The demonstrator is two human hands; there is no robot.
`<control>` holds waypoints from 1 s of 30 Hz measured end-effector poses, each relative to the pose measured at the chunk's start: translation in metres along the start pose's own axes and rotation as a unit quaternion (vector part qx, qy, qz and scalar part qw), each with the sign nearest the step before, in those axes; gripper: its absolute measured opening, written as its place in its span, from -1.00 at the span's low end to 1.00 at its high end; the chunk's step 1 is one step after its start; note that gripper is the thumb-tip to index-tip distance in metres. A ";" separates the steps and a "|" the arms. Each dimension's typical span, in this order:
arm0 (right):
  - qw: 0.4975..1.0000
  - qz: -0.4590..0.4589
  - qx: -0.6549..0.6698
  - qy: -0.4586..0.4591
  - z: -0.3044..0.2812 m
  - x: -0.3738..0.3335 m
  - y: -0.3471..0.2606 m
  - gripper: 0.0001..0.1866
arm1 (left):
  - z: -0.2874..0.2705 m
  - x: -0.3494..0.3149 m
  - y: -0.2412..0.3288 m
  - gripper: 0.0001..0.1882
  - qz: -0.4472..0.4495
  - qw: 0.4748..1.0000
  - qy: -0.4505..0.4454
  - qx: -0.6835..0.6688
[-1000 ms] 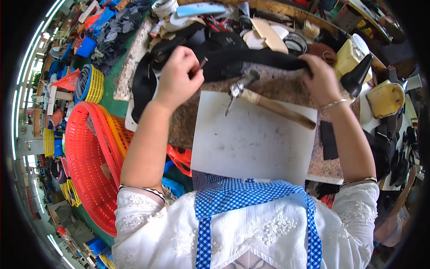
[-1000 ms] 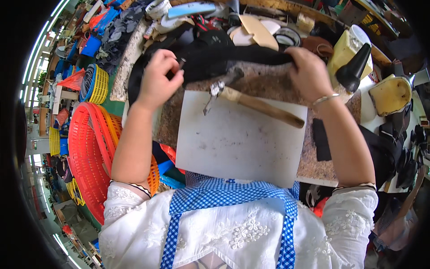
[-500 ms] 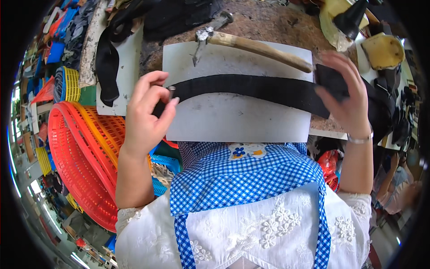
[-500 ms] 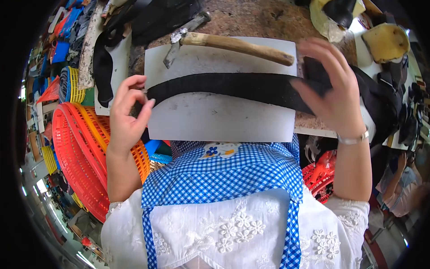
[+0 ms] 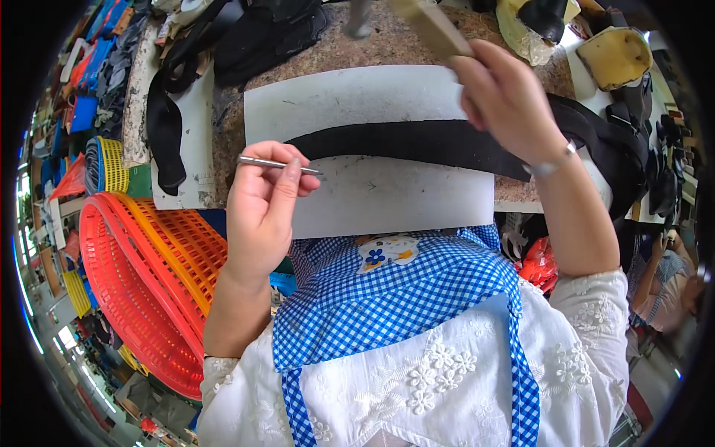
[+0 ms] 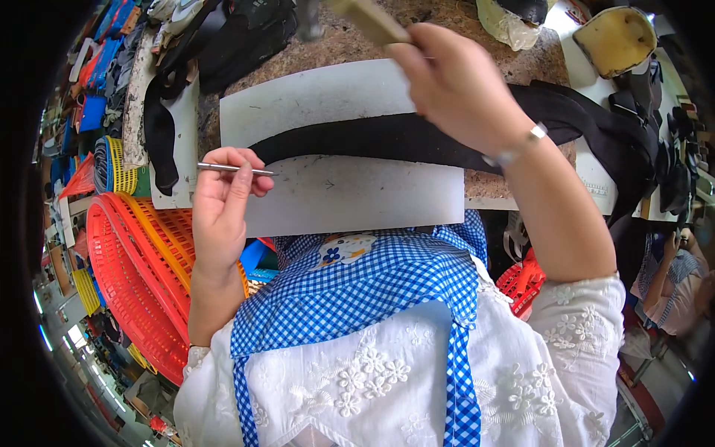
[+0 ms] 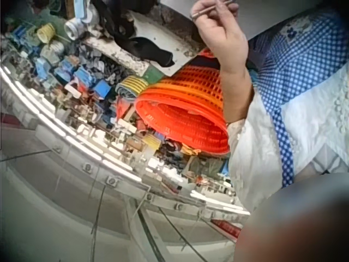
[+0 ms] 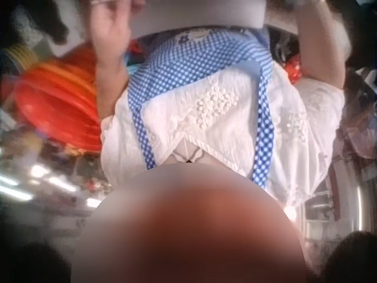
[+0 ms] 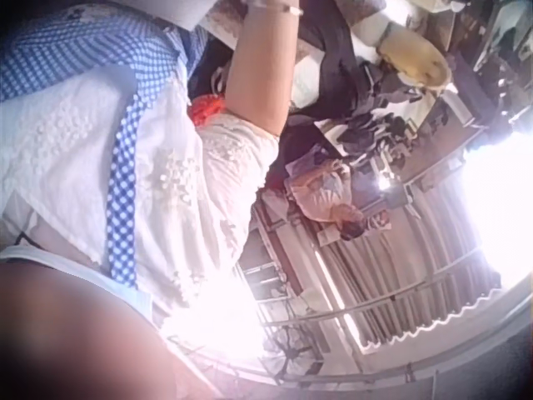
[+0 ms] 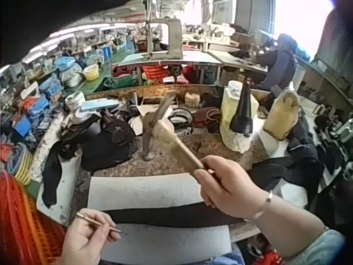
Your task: The person uses a hammer and a metal punch to create indentations or holes in leather straps and shoe outsoles at a manufacturing workbench.
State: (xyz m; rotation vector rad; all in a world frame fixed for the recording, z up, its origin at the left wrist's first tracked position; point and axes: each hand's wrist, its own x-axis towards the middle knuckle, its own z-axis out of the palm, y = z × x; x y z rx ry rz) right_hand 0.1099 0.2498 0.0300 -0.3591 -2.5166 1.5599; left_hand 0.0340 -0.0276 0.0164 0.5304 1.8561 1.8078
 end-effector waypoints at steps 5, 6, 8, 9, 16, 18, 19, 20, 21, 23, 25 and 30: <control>0.980 -0.111 0.157 0.057 -0.046 -0.079 0.004 -0.85 | 0.025 0.023 -0.004 -0.92 0.035 0.997 -0.059 0.030; 0.982 -0.015 0.127 0.142 -0.047 -0.099 0.006 -0.85 | 0.034 0.028 -0.005 -0.92 0.041 0.997 -0.065 0.024; 0.975 0.001 0.125 0.184 -0.047 -0.123 0.013 -0.85 | 0.052 0.036 -0.007 -0.88 0.080 0.984 -0.155 0.046; 0.977 -0.006 0.123 0.176 -0.044 -0.133 0.015 -0.85 | 0.061 0.040 -0.008 -0.88 0.079 0.983 -0.158 0.046; 0.967 0.121 0.093 0.202 -0.035 -0.181 0.020 -0.82 | 0.090 0.051 -0.013 -0.90 0.034 0.969 -0.205 0.134; 0.991 0.062 -0.018 0.114 -0.035 -0.186 0.024 -0.81 | 0.091 0.051 -0.016 -0.89 0.027 0.971 -0.203 0.122; 0.993 0.037 -0.052 0.104 -0.033 -0.186 0.027 -0.81 | 0.091 0.051 -0.017 -0.90 0.022 0.971 -0.205 0.118; 0.992 0.045 -0.060 0.101 -0.033 -0.186 0.029 -0.81 | 0.091 0.050 -0.017 -0.90 0.018 0.971 -0.207 0.115; 0.992 0.041 -0.053 0.105 -0.032 -0.185 0.031 -0.81 | 0.091 0.050 -0.018 -0.90 0.018 0.971 -0.208 0.116; 0.993 0.052 -0.022 0.103 -0.032 -0.182 0.030 -0.79 | 0.092 0.049 -0.019 -0.90 0.036 0.970 -0.207 0.121; 0.991 0.054 0.041 0.119 -0.031 -0.178 0.025 -0.80 | 0.094 0.049 -0.018 -0.91 0.047 0.966 -0.202 0.153; 0.981 -0.012 0.114 0.154 -0.033 -0.163 0.006 -0.79 | 0.105 0.046 -0.015 -0.88 0.182 0.933 -0.163 0.264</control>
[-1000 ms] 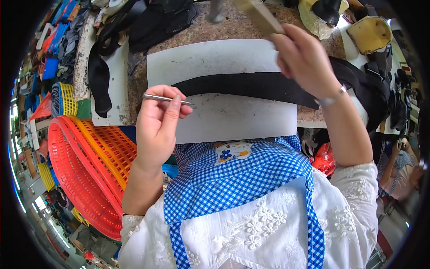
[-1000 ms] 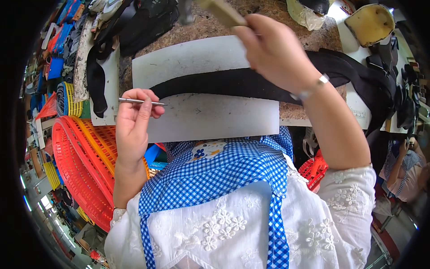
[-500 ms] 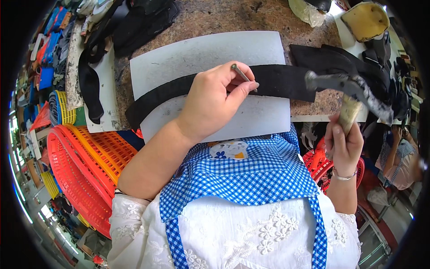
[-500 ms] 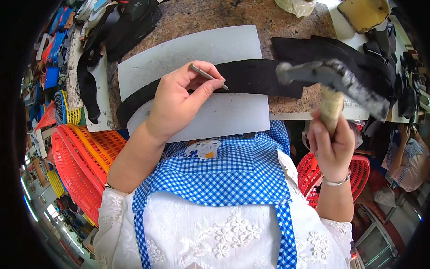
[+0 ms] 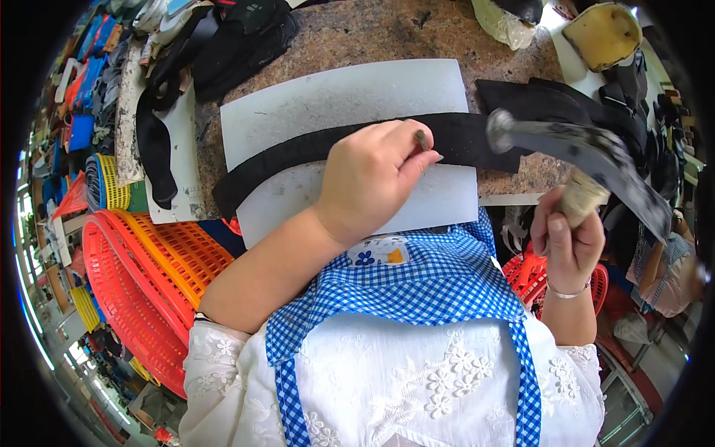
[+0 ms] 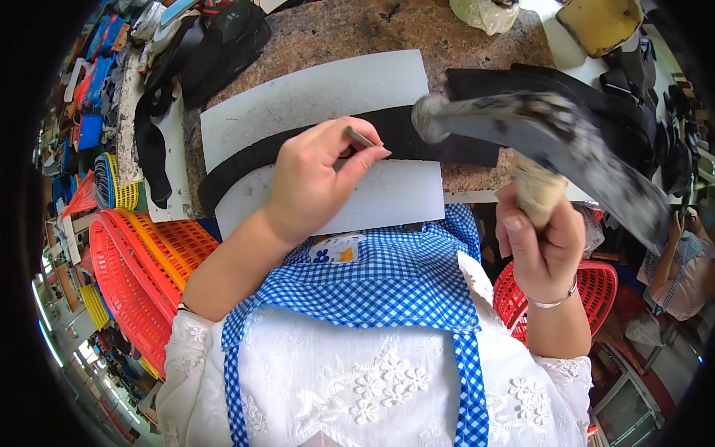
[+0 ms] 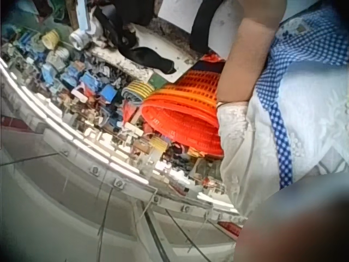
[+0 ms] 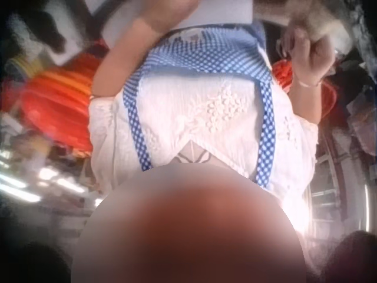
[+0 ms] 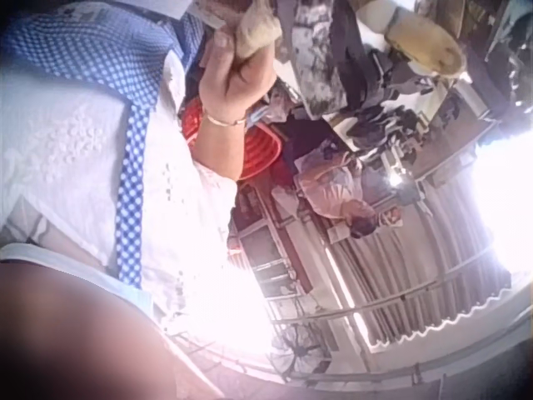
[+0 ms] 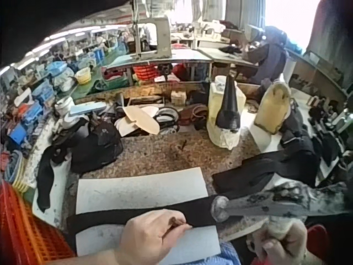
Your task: The person uses a hammer and a metal punch to create indentations or holes in leather straps and shoe outsoles at a manufacturing workbench.
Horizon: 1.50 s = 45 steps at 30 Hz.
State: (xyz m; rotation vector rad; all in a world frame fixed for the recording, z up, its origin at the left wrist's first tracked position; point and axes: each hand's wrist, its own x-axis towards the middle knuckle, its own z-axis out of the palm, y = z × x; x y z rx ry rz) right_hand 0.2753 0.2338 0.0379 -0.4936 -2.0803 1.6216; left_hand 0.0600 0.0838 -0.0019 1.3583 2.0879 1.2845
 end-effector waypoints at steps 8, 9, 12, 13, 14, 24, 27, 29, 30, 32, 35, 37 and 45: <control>0.878 -0.248 -0.388 -0.130 0.002 0.022 -0.009 -0.71 | 0.008 -0.002 0.007 -0.86 0.124 0.988 0.007 0.097; 0.915 -0.189 -0.341 -0.103 0.004 0.020 -0.009 -0.79 | 0.006 -0.002 0.004 -0.87 0.093 0.993 -0.004 0.071; 0.981 -0.035 -0.188 -0.009 0.006 0.019 -0.011 -0.86 | -0.006 0.003 -0.006 -0.85 -0.147 0.976 -0.033 -0.157; 0.994 -0.016 -0.107 -0.006 0.007 0.018 -0.012 -0.84 | -0.009 0.003 -0.007 -0.87 -0.191 0.955 -0.037 -0.223; 0.998 0.027 -0.052 0.006 0.006 0.017 -0.012 -0.81 | -0.011 0.003 -0.007 -0.87 -0.158 0.959 -0.037 -0.232; 0.991 0.041 -0.124 -0.027 -0.005 0.002 0.002 -0.85 | -0.018 -0.003 -0.007 -0.88 -0.105 0.959 -0.045 -0.260; 0.992 0.100 -0.064 -0.033 -0.003 0.000 0.002 -0.88 | -0.016 -0.004 -0.011 -0.88 -0.110 0.973 -0.056 -0.192; 0.993 0.099 -0.054 -0.024 0.001 0.000 0.004 -0.88 | -0.015 -0.005 -0.012 -0.88 -0.099 0.978 -0.051 -0.179; 0.993 0.104 -0.050 -0.018 0.003 0.000 0.005 -0.88 | -0.014 -0.006 -0.012 -0.88 -0.103 0.976 -0.045 -0.187; 0.994 0.094 -0.042 -0.023 0.006 0.000 0.007 -0.88 | -0.013 -0.006 -0.012 -0.88 -0.106 0.974 -0.038 -0.195; 0.995 0.089 -0.036 -0.027 0.008 -0.001 0.006 -0.89 | -0.012 -0.006 -0.011 -0.88 -0.096 0.981 -0.033 -0.165; 0.996 0.085 -0.033 -0.026 0.008 0.000 0.003 -0.89 | -0.011 -0.006 -0.010 -0.89 -0.046 0.992 -0.029 -0.116; 0.978 -0.198 -0.037 -0.057 0.009 0.026 -0.005 -0.80 | -0.003 -0.003 0.002 -0.88 0.163 0.980 0.000 0.114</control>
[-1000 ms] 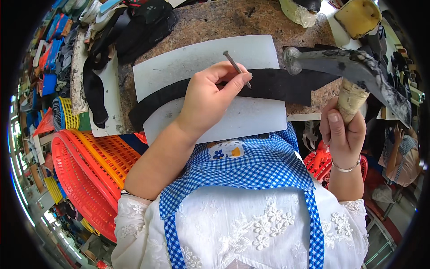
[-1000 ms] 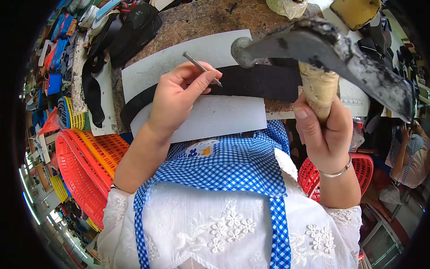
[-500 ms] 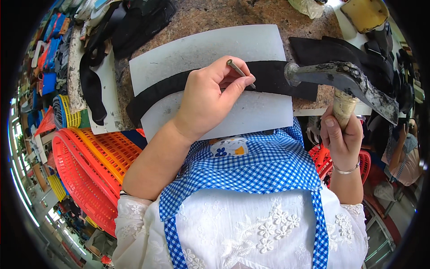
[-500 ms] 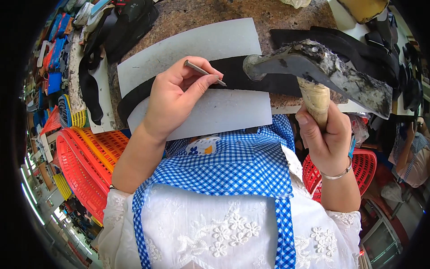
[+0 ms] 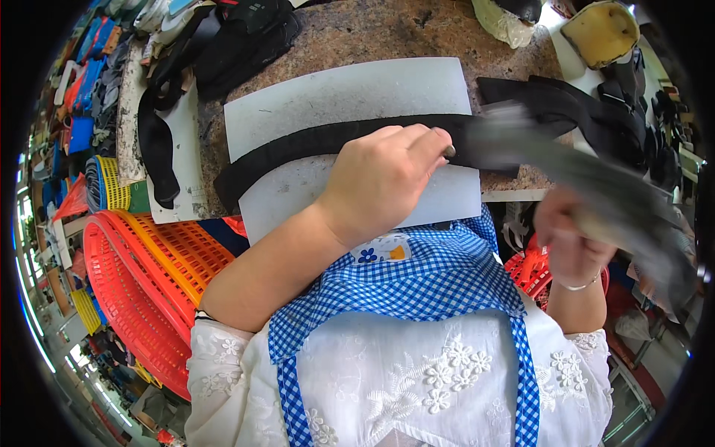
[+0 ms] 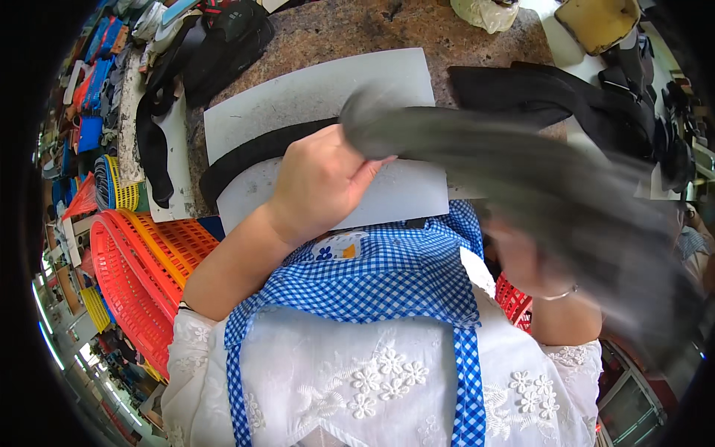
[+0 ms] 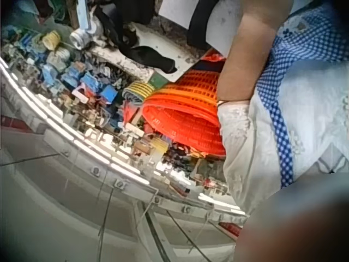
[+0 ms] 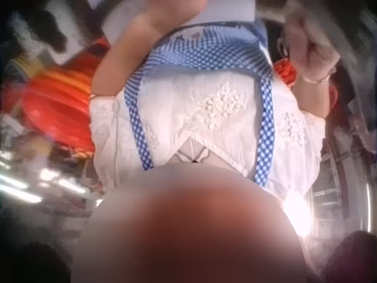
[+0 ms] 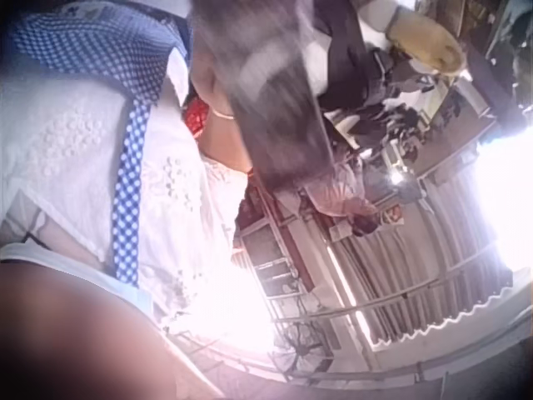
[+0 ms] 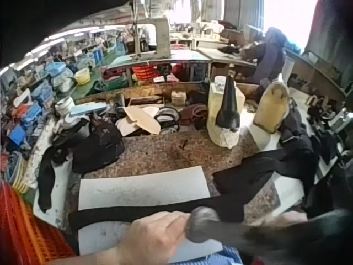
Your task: The person uses a hammer and a metal punch to create indentations or holes in leather straps and shoe outsoles at a manufacturing workbench.
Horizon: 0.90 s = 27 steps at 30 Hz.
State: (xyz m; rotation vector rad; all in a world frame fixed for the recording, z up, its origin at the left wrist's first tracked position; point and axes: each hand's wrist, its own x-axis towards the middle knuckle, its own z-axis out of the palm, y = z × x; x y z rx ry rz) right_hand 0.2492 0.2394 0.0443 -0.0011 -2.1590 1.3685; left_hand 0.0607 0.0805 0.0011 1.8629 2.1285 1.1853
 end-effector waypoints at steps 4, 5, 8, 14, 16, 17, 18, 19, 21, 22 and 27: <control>0.973 0.116 -0.193 -0.056 -0.003 -0.008 -0.009 -0.76 | -0.004 -0.002 -0.010 -0.90 -0.217 0.957 0.009 -0.193; 0.975 0.172 -0.135 -0.025 -0.003 -0.009 -0.008 -0.79 | -0.005 -0.002 -0.015 -0.90 -0.212 0.958 0.005 -0.195; 0.974 0.200 -0.103 0.005 -0.001 -0.011 -0.006 -0.86 | -0.011 -0.008 -0.022 -0.93 -0.291 0.897 -0.029 -0.331; 0.981 0.181 -0.066 0.001 0.010 -0.009 -0.010 -0.77 | -0.012 -0.009 -0.020 -0.92 -0.264 0.922 -0.037 -0.281; 0.982 0.179 -0.054 0.002 0.009 -0.007 -0.011 -0.78 | -0.012 -0.007 -0.016 -0.92 -0.244 0.937 -0.034 -0.247; 0.985 0.167 -0.035 0.005 0.009 -0.006 -0.011 -0.79 | -0.011 -0.007 -0.014 -0.91 -0.230 0.948 -0.032 -0.218; 0.991 0.131 -0.015 0.012 0.008 -0.005 -0.010 -0.79 | -0.011 -0.006 -0.012 -0.91 -0.222 0.951 -0.028 -0.214; 0.992 0.124 -0.013 0.008 0.008 -0.004 -0.007 -0.79 | -0.010 -0.006 -0.009 -0.90 -0.172 0.972 -0.029 -0.158; 0.998 0.028 0.046 0.024 0.008 -0.002 -0.003 -0.84 | -0.008 -0.005 -0.005 -0.88 -0.122 0.987 -0.028 -0.101; 1.000 0.004 0.019 0.006 0.008 -0.001 -0.002 -0.86 | -0.007 -0.006 -0.004 -0.87 -0.058 0.997 -0.009 -0.051; 0.898 -0.041 -0.405 -0.168 0.001 0.004 -0.005 -0.86 | -0.007 -0.005 -0.019 -0.92 -0.284 0.912 0.032 -0.296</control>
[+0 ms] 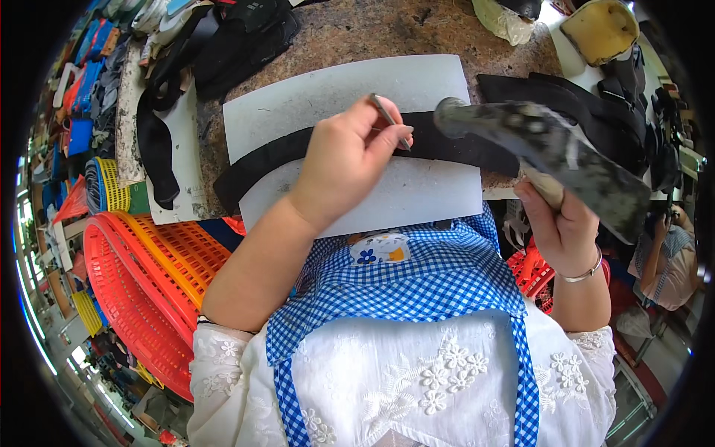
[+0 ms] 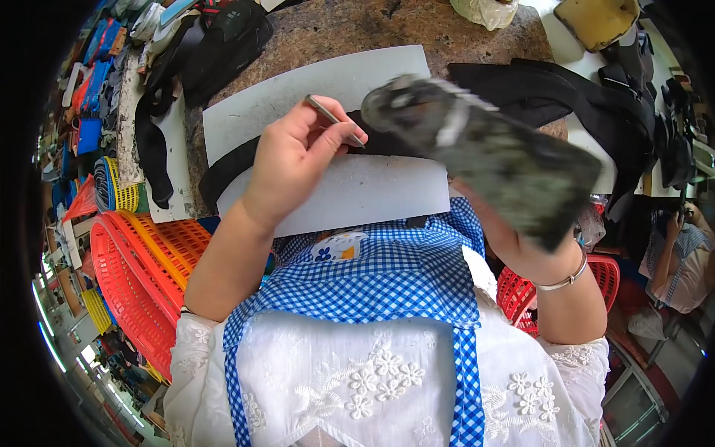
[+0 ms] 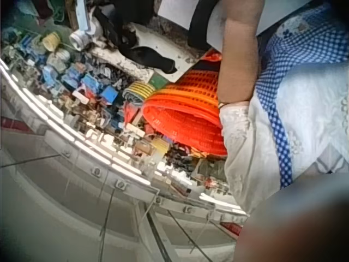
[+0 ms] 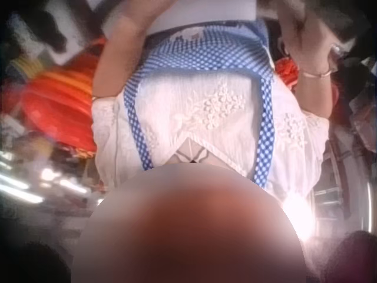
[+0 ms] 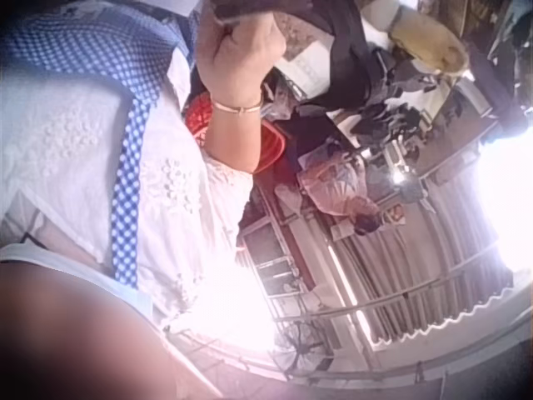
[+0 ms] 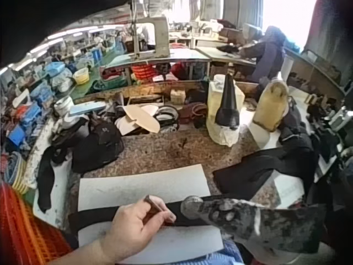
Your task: The person uses a hammer and a metal punch to create indentations or holes in leather straps and shoe outsoles at a manufacturing workbench.
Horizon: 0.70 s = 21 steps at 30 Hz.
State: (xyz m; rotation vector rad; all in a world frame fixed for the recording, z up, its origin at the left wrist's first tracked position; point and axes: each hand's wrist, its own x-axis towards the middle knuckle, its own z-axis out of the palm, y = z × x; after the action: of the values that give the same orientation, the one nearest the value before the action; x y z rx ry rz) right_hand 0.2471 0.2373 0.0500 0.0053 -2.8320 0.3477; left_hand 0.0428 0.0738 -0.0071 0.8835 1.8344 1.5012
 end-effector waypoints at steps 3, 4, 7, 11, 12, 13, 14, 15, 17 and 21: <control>0.944 0.179 0.272 0.048 -0.003 0.002 -0.005 -0.90 | -0.008 -0.001 -0.005 -0.95 0.029 0.999 -0.034 -0.002; 0.911 0.227 0.336 0.072 -0.002 0.002 -0.008 -0.86 | -0.010 -0.003 -0.005 -0.94 0.009 0.998 -0.056 0.028; 0.907 0.171 0.353 0.153 -0.005 0.008 -0.009 -0.82 | -0.008 -0.007 -0.002 -0.93 0.091 0.988 -0.050 0.111; 0.839 0.081 0.508 0.176 -0.010 0.012 -0.007 -0.96 | 0.002 -0.009 0.005 -0.92 0.132 0.975 -0.032 0.173; 0.848 0.072 0.503 0.149 -0.011 0.014 -0.005 -0.94 | 0.004 -0.009 0.005 -0.91 0.209 0.951 -0.004 0.230; 0.929 0.037 0.350 0.114 -0.009 0.015 -0.005 -0.92 | 0.004 -0.009 0.005 -0.87 0.279 0.916 0.017 0.287; 0.981 0.000 0.179 0.074 -0.007 0.016 -0.004 -0.89 | 0.004 -0.010 0.004 -0.87 0.284 0.915 0.025 0.284; 0.989 0.002 0.142 0.048 -0.006 0.017 -0.002 -0.88 | 0.002 -0.009 0.002 -0.87 0.233 0.943 0.025 0.236; 0.980 0.031 0.194 0.034 -0.003 0.017 -0.001 -0.83 | -0.004 -0.005 -0.002 -0.88 0.063 0.997 0.017 0.048; 0.968 0.107 0.219 0.067 -0.006 0.014 -0.003 -0.92 | -0.014 -0.006 -0.006 -0.94 0.028 0.999 -0.029 0.018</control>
State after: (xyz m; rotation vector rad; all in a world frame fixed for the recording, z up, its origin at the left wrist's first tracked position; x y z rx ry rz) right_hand 0.2353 0.2358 0.0605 -0.2235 -2.5678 0.9744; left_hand 0.0348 0.0603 -0.0105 0.9938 1.8127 1.4647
